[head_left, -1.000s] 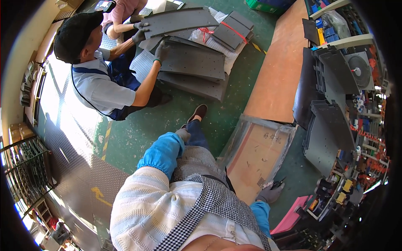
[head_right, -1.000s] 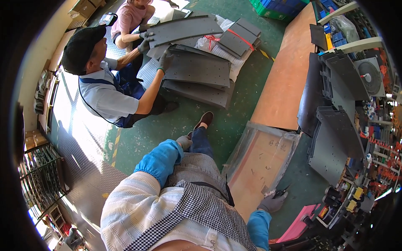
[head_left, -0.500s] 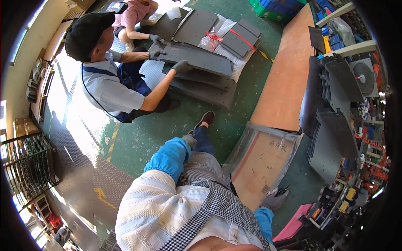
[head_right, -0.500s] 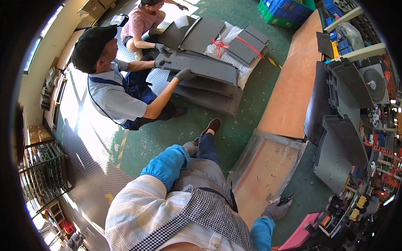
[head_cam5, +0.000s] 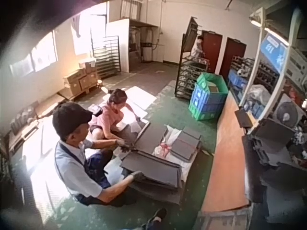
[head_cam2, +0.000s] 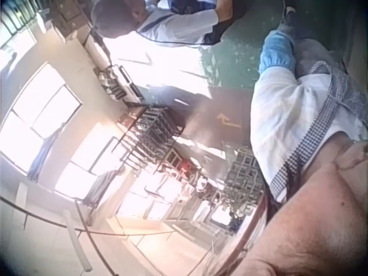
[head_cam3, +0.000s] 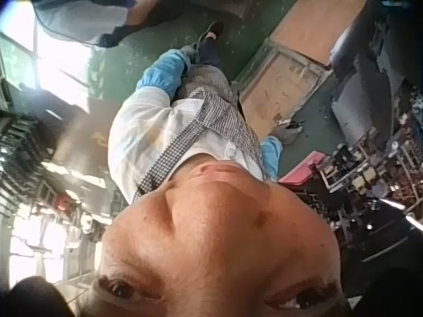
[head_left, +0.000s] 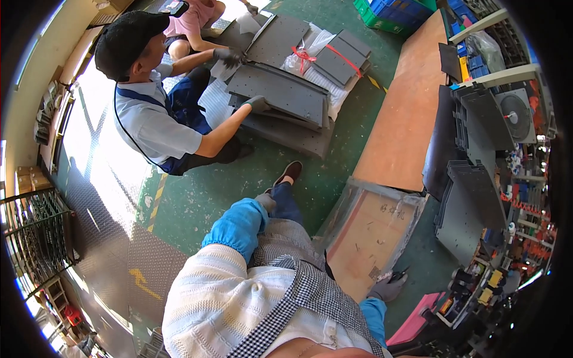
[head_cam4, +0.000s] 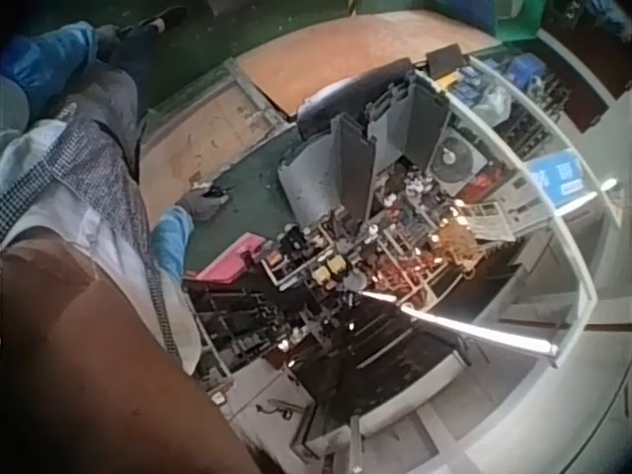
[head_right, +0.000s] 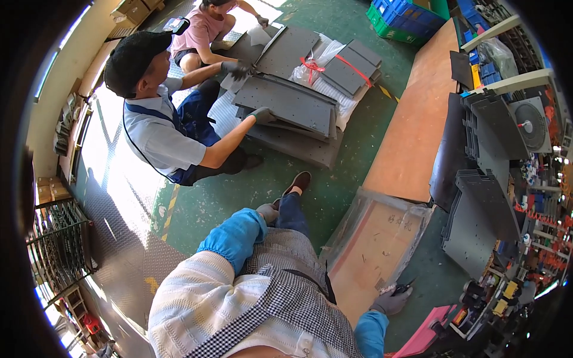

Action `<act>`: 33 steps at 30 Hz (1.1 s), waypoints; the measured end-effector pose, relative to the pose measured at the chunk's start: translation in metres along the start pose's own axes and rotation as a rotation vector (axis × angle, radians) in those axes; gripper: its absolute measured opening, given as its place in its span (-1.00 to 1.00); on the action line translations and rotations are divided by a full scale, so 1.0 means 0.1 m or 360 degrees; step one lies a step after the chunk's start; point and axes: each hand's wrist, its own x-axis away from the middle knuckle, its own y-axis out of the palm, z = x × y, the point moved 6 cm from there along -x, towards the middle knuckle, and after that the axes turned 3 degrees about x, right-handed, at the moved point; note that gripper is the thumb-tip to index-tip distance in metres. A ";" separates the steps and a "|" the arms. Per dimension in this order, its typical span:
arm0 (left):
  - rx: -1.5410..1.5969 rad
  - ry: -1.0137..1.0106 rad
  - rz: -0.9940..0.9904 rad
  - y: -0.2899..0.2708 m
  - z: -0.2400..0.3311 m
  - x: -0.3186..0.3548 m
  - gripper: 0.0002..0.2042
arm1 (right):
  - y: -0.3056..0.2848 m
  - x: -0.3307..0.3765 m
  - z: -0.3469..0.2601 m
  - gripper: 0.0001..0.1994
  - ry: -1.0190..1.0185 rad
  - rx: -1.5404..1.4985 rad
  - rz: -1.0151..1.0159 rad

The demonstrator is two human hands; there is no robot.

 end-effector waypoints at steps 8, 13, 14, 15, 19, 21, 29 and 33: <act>-0.0040 0.0057 -0.0061 0.04 0.10 -0.06 -0.58 | 0.18 -0.05 0.26 -0.36 0.0017 -0.0153 0.0010; -0.0025 0.0038 -0.0062 0.01 0.13 0.03 -0.58 | 0.13 -0.03 0.15 -0.35 0.0006 -0.0135 0.0010; -0.0007 0.0017 -0.0059 0.00 0.13 0.05 -0.58 | 0.15 -0.04 0.16 -0.35 0.0006 -0.0142 0.0008; -0.0005 0.0017 -0.0057 0.02 0.11 0.01 -0.58 | 0.17 -0.05 0.19 -0.35 0.0004 -0.0150 0.0006; -0.0076 0.0082 -0.0050 0.09 0.08 -0.15 -0.57 | 0.31 -0.09 0.38 -0.43 -0.0233 -0.0252 0.0119; -0.0069 0.0088 -0.0045 0.11 0.07 -0.17 -0.57 | 0.36 -0.10 0.44 -0.42 -0.0209 -0.0233 0.0094; -0.0047 0.0024 -0.0028 0.11 0.08 -0.12 -0.59 | 0.27 -0.07 0.31 -0.42 -0.0120 -0.0206 0.0050; -0.0072 0.0035 -0.0037 0.12 0.11 -0.09 -0.57 | 0.21 -0.06 0.29 -0.36 -0.0017 -0.0166 0.0017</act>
